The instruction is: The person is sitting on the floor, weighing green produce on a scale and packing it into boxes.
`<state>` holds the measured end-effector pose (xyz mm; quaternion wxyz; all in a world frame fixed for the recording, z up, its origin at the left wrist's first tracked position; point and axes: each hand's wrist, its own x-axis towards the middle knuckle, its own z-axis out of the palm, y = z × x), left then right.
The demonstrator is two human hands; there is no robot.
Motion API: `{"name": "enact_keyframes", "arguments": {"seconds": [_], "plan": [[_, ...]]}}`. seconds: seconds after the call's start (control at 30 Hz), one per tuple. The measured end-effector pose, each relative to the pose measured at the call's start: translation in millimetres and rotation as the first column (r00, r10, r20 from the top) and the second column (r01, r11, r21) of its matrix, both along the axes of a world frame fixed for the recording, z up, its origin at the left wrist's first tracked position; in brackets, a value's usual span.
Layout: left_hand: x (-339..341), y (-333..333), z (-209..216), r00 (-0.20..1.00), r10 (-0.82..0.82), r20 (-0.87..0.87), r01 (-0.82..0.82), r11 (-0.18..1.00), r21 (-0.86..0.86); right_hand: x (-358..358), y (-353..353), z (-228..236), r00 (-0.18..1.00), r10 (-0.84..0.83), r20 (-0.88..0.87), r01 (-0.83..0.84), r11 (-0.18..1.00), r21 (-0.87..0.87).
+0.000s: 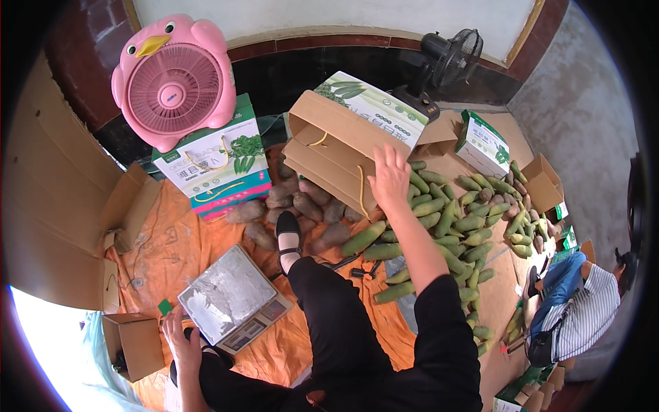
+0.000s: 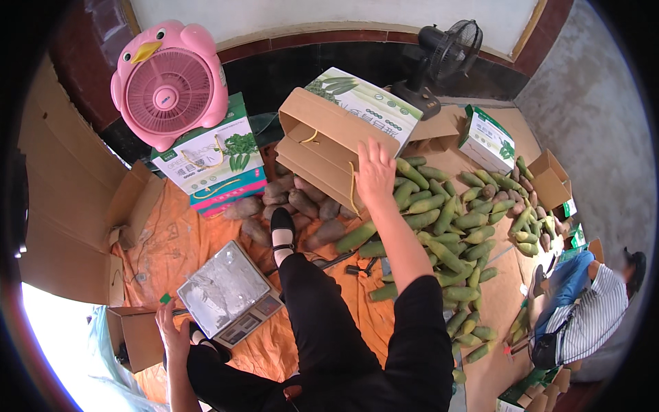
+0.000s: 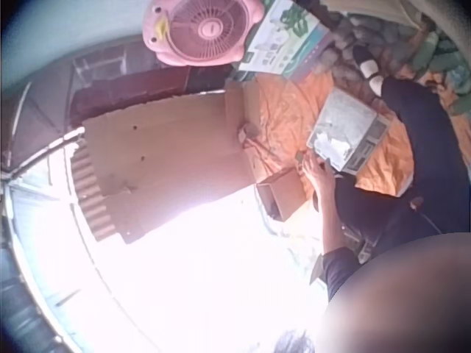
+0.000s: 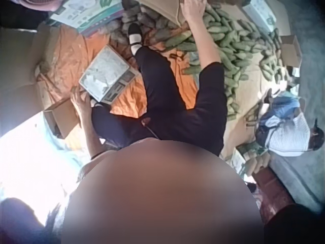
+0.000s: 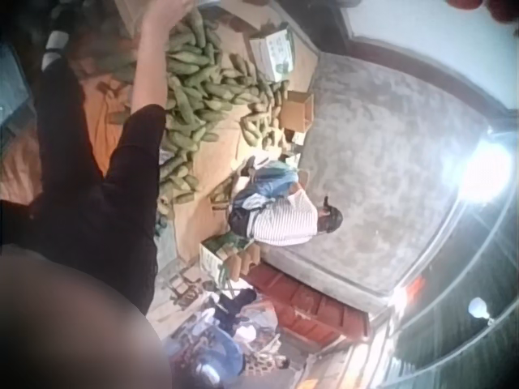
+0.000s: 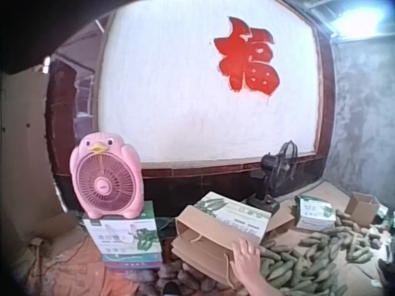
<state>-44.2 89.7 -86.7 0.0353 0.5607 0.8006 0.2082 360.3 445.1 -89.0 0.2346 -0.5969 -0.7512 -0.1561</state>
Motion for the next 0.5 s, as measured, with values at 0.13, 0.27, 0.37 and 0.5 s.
{"name": "enact_keyframes", "arguments": {"seconds": [0.13, 0.27, 0.37, 0.5], "plan": [[1, 6, -9, 0.999, -0.001, 0.051, 0.003, 0.999, -0.037, 13, 61, -33, 0.932, -0.142, 0.335, 0.121, 0.989, 0.083], [-3, 2, -10, 0.998, 0.010, 0.058, -0.010, 1.000, -0.008, 28, 87, -43, 0.927, -0.147, 0.345, 0.126, 0.989, 0.082], [-4, -2, -7, 0.998, 0.022, 0.053, -0.021, 0.999, -0.032, 16, 73, -13, 0.930, -0.154, 0.334, 0.166, 0.986, -0.009], [-5, -3, -9, 0.999, -0.010, 0.039, 0.010, 1.000, 0.001, 25, 56, 28, 0.973, -0.191, 0.131, 0.199, 0.978, -0.056]]}}
